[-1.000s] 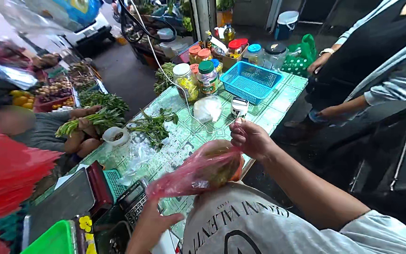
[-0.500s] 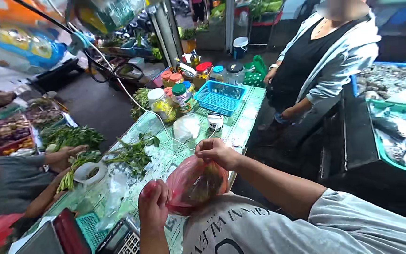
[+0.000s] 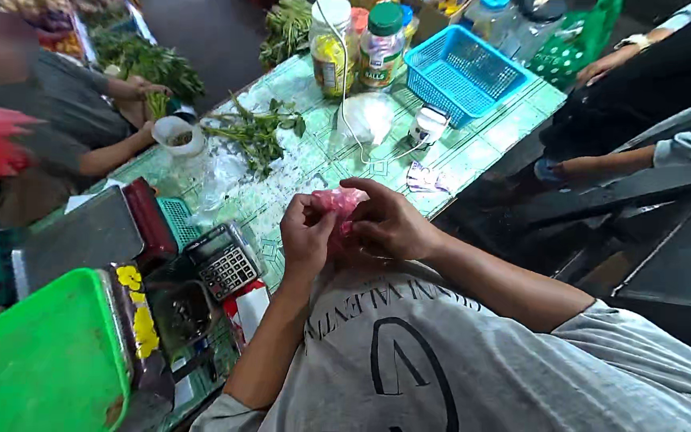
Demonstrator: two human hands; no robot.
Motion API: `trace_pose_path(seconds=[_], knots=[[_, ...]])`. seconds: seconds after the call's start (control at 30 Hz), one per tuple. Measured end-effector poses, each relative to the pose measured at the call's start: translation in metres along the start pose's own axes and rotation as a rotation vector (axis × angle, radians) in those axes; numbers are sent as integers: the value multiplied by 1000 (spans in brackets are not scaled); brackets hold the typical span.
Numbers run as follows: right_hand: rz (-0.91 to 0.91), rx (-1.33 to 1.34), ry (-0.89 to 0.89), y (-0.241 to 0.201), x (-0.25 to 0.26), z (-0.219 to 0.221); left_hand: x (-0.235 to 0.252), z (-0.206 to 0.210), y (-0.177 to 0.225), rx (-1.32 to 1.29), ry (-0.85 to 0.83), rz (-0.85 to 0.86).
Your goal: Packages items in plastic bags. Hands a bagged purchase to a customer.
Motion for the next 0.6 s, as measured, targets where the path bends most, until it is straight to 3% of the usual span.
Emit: trace_pose_path(seconds=[0.07,0.2,0.33,0.47,0.6], knots=[[4,-5,1,-2,3,-2,-2,2,4,84,-9,36],[-8,-49,-7,-2,4,-8,-8,-7,11,258,-225,213],[-21,-108,64,-5,3,-8,-10,-9,9,473,-145,438],[-196,-262,187,-9,-2,-9,-7,-8,11,424,-88,389],[-337,-463,176,-15,-14,-6,1,2,12,403,-90,261]])
Point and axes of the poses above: each hand's wrist, its own x-axis towards the middle knuckle, its own z-axis out of the palm, y = z × x, the point moved 1 cm from there along x, towards the middle knuckle, and after that the axes turned 9 degrees about -z, right-handed, at the moved point
